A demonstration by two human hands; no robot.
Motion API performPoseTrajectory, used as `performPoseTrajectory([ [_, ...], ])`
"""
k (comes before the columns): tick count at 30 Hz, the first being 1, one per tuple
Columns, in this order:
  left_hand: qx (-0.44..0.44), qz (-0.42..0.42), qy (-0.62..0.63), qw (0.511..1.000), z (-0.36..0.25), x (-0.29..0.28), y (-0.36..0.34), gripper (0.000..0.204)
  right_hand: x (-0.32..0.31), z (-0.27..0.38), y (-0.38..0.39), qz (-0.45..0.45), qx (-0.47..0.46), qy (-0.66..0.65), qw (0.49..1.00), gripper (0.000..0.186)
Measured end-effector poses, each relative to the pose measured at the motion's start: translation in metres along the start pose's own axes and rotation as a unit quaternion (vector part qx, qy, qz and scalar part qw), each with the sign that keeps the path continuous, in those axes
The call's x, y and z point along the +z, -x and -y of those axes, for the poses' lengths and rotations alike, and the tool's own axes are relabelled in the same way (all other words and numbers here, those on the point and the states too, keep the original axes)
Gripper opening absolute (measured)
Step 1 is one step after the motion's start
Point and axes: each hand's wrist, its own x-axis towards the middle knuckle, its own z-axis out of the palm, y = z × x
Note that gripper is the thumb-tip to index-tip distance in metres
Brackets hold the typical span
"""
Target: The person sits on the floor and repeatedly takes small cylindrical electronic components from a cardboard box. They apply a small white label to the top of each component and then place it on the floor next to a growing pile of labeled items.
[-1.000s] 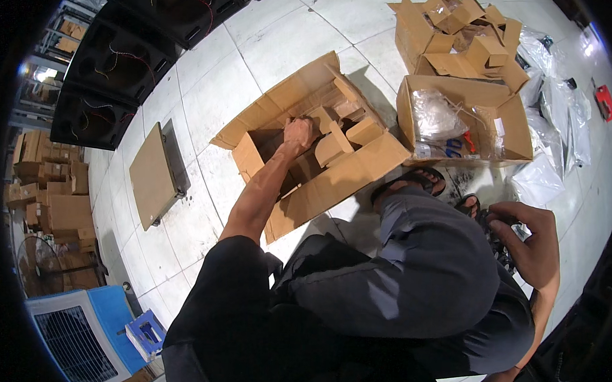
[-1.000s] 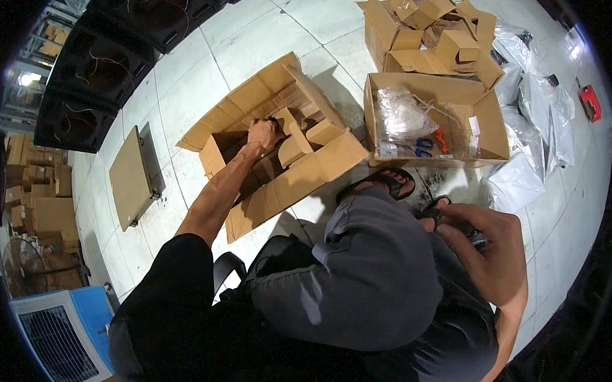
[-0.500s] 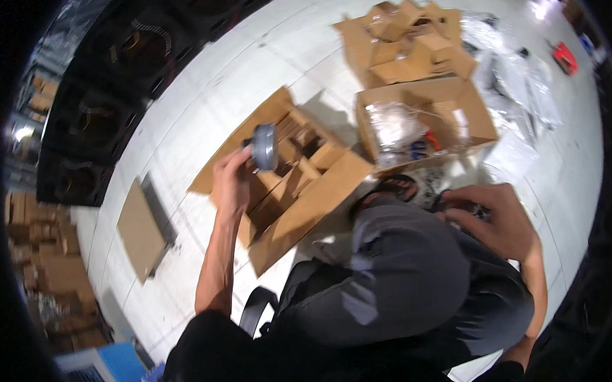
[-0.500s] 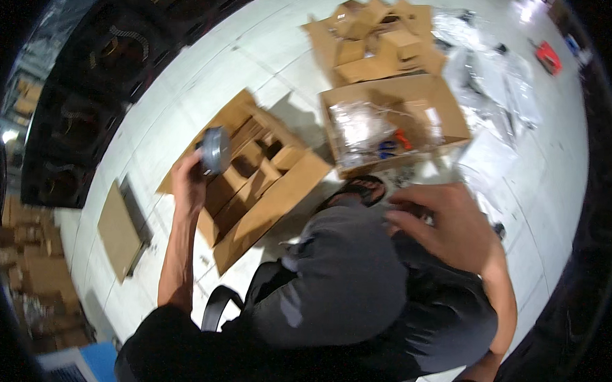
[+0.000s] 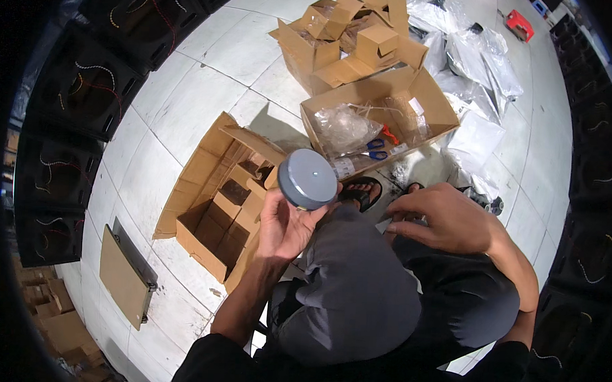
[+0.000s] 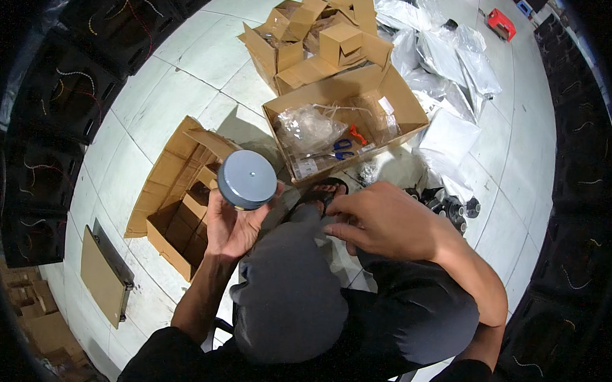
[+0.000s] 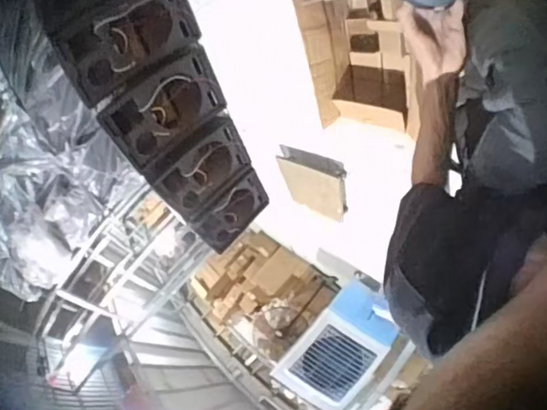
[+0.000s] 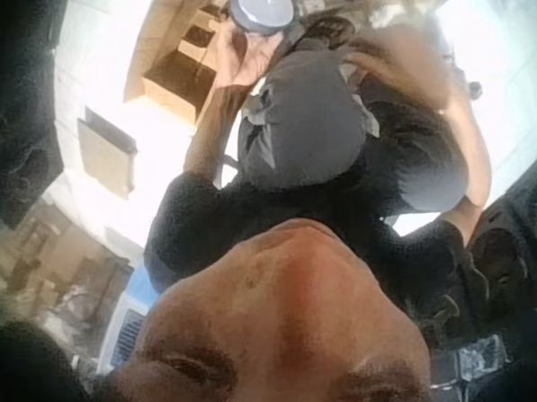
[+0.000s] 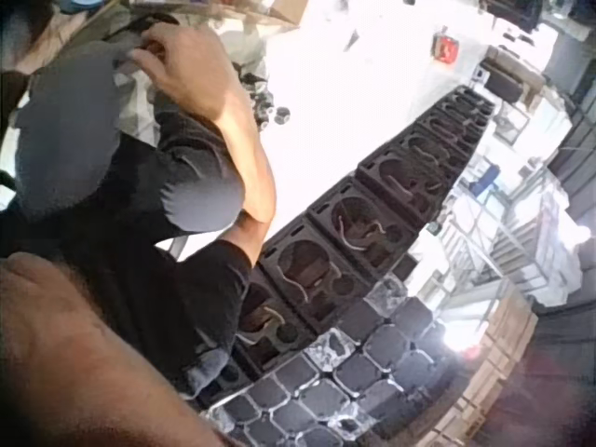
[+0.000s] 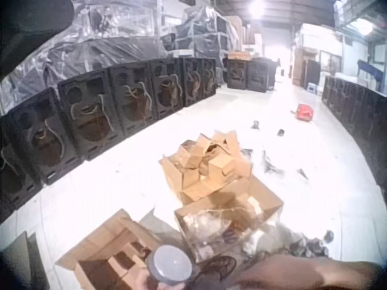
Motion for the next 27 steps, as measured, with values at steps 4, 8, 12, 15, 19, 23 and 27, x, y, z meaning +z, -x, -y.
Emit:
performPoseTrajectory([
  [4,0.078,-0.052,0.123,0.988,0.004,-0.009,-0.004,0.064,-0.008,-0.015,-0.009,0.005,0.004,0.102,0.995,0.024],
  [8,0.135,-0.087,0.097,0.982,0.001,-0.02,-0.003,0.062,-0.006,-0.076,-0.018,-0.109,-0.002,0.141,0.984,0.025],
  [12,0.175,-0.155,0.02,0.972,-0.003,-0.006,-0.003,0.059,-0.01,-0.116,-0.022,-0.188,0.129,0.121,0.966,0.029],
  [15,0.187,-0.062,-0.059,0.979,-0.006,-0.041,0.005,0.054,0.002,-0.142,-0.029,-0.207,0.119,0.083,0.968,0.027],
  [19,0.232,-0.044,-0.238,0.942,0.0,-0.034,0.0,0.047,0.022,-0.173,-0.055,-0.187,0.097,0.052,0.976,0.022],
  [23,0.098,-0.184,-0.084,0.974,0.007,0.024,-0.027,0.051,0.042,-0.214,-0.117,-0.158,0.042,0.097,0.982,0.018],
  [27,0.067,-0.21,0.025,0.975,-0.001,0.019,-0.017,0.056,0.036,-0.253,-0.168,-0.128,0.09,0.171,0.973,0.019],
])
